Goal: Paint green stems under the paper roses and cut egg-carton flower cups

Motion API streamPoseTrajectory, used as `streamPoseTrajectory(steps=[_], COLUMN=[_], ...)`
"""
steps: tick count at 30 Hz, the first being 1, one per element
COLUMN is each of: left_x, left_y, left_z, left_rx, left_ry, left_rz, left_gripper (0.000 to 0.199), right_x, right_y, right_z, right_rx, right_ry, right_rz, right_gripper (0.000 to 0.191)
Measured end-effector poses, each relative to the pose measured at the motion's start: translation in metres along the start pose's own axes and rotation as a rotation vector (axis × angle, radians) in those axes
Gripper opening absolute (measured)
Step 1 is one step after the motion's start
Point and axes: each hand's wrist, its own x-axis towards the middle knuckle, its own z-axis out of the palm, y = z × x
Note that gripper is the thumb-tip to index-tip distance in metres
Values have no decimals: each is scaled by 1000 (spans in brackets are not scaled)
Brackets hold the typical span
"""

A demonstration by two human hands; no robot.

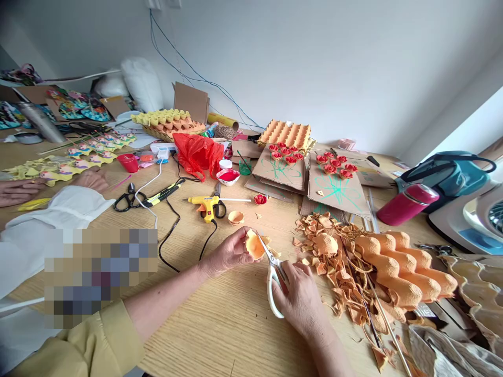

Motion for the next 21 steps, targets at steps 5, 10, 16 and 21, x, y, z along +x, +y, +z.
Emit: streamPoseTrajectory(steps=[5,10,16,21], left_x=[1,-1,-2,-1], left_y=[-2,-1,2,2], left_z=[-1,-1,1,1], left_rx=[43,39,-3,-7], left_ry=[32,42,43,52], left_rz=[7,-11,-24,-10], left_gripper=[49,50,49,51], right_x=[1,1,1,1], right_y=[-2,-5,-6,-5], right_z=[-2,-6,-8,-9], right_rx=[14,0,42,62], right_ry=[-44,-38,-62,-28], right_rz=[25,33,31,12], right_gripper=[19,17,20,27])
